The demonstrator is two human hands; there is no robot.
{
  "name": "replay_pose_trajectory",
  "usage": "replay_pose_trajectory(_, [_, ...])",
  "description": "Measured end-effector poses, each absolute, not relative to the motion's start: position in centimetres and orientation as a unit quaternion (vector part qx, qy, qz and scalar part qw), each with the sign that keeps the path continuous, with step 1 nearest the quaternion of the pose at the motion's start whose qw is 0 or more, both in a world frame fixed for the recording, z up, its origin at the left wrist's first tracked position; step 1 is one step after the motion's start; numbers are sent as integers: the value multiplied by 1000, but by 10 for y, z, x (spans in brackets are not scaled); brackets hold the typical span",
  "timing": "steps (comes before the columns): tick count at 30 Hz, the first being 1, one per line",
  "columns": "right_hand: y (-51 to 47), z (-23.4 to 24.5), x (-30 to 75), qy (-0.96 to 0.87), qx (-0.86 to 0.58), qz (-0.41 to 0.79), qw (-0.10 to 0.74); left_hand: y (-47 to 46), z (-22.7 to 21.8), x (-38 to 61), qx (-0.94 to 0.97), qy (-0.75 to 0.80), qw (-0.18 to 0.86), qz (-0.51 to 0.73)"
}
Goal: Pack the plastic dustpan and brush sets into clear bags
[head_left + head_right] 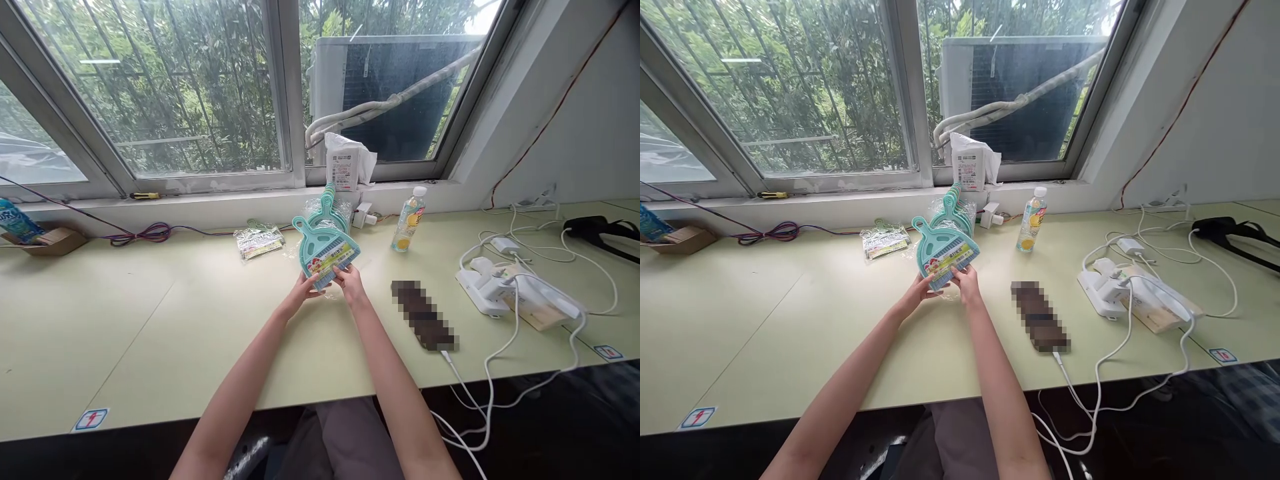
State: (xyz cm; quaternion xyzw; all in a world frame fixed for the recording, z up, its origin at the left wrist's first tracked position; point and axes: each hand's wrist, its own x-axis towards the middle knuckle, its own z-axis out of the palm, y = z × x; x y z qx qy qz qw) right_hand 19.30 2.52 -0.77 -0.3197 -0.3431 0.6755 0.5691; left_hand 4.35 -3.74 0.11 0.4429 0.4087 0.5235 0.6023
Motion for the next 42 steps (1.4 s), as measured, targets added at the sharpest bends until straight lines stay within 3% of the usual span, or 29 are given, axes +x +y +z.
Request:
replay_pose_trajectory(8, [21,-4,191,-378,-302,701,523,-28,-6,38,386,436,541,607])
replay_pose_trajectory(33, [27,-12,191,-372,-308,713,509,-36,-1,39,436,446,535,570])
replay_pose_trajectory(38, [31,-15,191,-440,-395,661,463,-29,-4,29,368,457,541,602])
replay_pose_trajectory(42, [32,-10,207,-490,-443,527,534,-23,-2,11,319,484,530,619])
